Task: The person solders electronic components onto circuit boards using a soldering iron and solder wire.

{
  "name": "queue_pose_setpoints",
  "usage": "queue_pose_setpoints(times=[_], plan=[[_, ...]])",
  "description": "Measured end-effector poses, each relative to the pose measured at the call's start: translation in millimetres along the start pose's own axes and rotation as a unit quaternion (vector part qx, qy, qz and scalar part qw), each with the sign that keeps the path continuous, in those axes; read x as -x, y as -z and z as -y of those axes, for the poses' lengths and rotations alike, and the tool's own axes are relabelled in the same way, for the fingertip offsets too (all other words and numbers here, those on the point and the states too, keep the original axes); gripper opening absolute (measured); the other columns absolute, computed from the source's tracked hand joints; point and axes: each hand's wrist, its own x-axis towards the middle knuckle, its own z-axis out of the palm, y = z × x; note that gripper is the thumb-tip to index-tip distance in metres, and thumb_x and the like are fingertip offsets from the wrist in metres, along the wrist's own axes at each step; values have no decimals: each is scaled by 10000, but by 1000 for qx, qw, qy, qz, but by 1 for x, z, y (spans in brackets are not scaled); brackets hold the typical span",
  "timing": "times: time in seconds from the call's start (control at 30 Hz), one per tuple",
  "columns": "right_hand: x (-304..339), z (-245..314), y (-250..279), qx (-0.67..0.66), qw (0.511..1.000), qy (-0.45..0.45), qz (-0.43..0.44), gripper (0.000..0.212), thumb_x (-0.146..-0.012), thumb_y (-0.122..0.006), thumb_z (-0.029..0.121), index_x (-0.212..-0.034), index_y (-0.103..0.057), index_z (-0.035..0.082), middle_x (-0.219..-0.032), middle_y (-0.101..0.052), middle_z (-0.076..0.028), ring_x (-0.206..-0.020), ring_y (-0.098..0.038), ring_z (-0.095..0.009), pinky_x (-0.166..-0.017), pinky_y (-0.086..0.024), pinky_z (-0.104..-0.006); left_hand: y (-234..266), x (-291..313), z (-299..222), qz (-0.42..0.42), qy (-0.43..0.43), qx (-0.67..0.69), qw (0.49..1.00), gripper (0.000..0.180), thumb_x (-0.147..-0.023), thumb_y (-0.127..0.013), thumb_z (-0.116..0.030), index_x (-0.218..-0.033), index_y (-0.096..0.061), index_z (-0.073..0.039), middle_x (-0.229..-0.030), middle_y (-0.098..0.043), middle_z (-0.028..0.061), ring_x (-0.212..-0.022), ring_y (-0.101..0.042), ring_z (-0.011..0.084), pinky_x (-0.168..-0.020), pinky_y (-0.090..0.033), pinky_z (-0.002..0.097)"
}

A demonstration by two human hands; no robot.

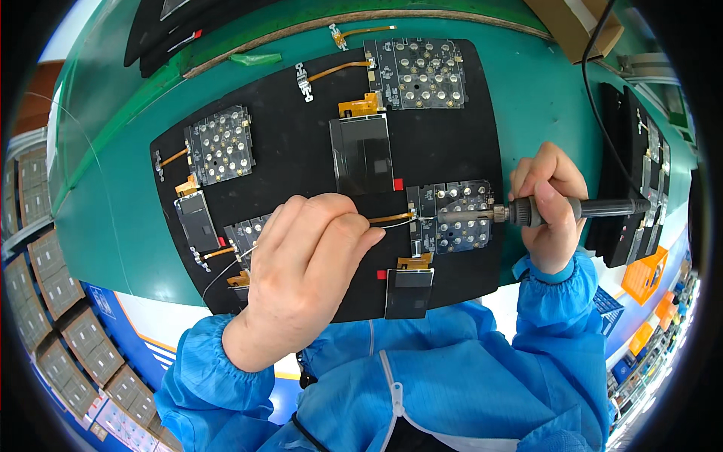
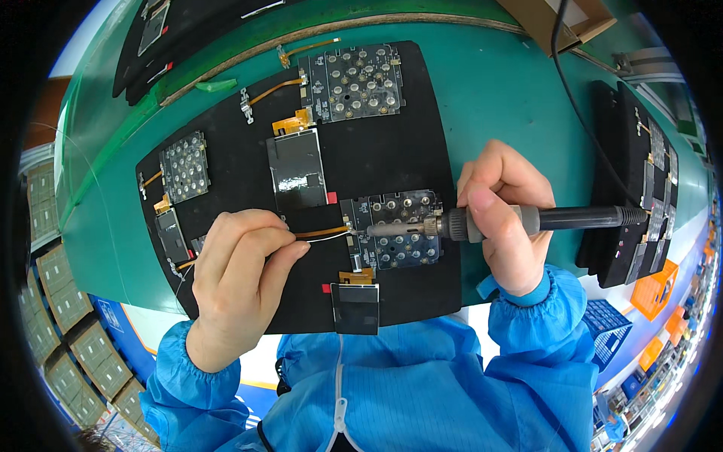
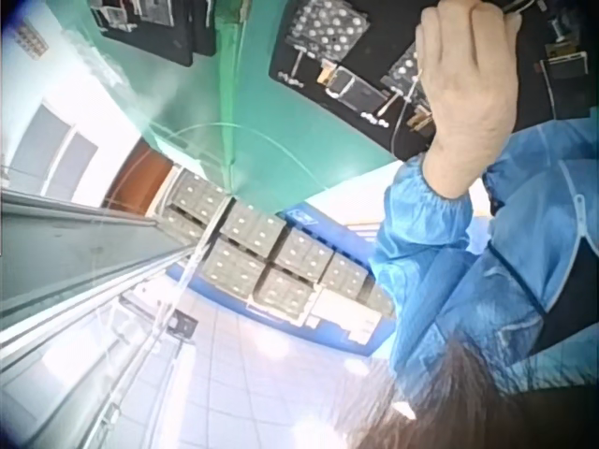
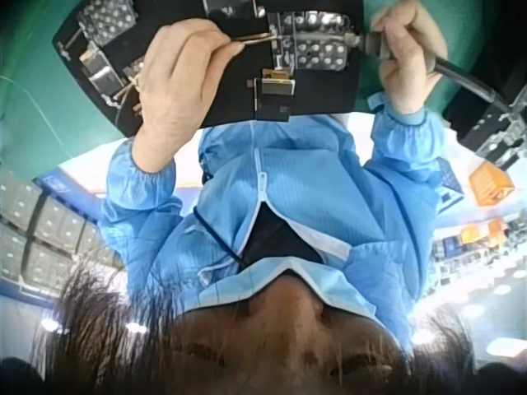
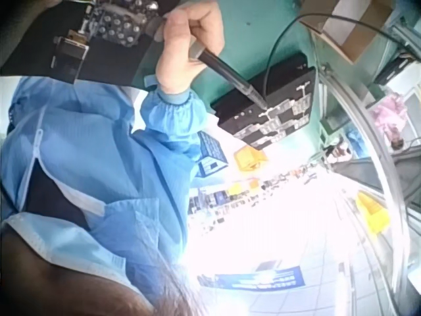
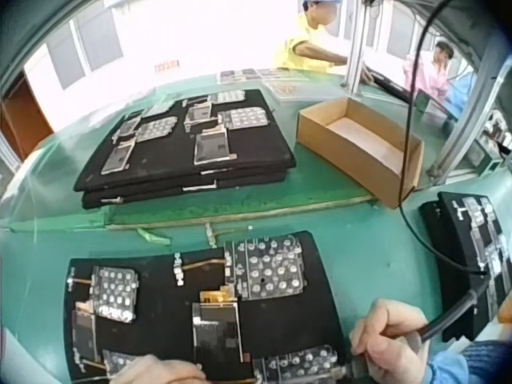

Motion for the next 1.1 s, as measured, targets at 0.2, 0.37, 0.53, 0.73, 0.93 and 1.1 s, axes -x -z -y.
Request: queue_pose_setpoints(times=[0.2,0.37,0.53,0.73,0.93,1.1], plan=[[-1,2,-1,10,999,-34,7,214,-834,-581,192,-732,-477,36,-692,-454,-32,-618,-381,-91,-549,-279,-255,-4,-2,0,7,-8,-3,1000,254,-684,-795,-14,-857,-610,8,-890,-579,106,-700,-550,238,-576,-435,347],[-3,0,-1,7,1000,-13,10,212,-834,-576,191,-728,-476,38,-687,-442,-26,-609,-374,-89,-547,-280,-253,-8,-4,0,10,-17,0,1000,228,-702,-776,-20,-848,-603,9,-878,-569,106,-691,-540,234,-573,-425,344],[-3,0,-1,5,1000,-15,6,215,-830,-573,199,-725,-472,41,-685,-441,-29,-623,-383,-97,-554,-281,-254,-12,-6,-1,11,-17,2,1000,209,-697,-759,-16,-819,-591,6,-871,-562,106,-688,-532,233,-576,-419,340],[-3,0,-2,8,1000,-22,3,226,-821,-577,216,-723,-467,44,-692,-445,-33,-646,-390,-104,-576,-283,-257,-10,-9,-3,13,-16,7,1000,219,-688,-763,-15,-822,-591,0,-853,-549,109,-682,-526,243,-581,-422,354],[-3,0,0,-4,1000,-31,1,233,-816,-582,237,-736,-484,42,-705,-457,-40,-667,-399,-111,-601,-292,-259,3,-15,-9,127,134,41,982,218,-718,-762,-45,-897,-638,-27,-807,-579,87,-687,-562,270,-568,-453,382],[-3,-2,-1,10,1000,-20,-3,235,-816,-579,240,-737,-489,38,-713,-462,-44,-676,-407,-114,-605,-296,-260,0,-26,-11,146,169,69,972,133,-780,-747,-48,-891,-679,-23,-599,-475,53,-517,-472,202,-487,-371,348]])
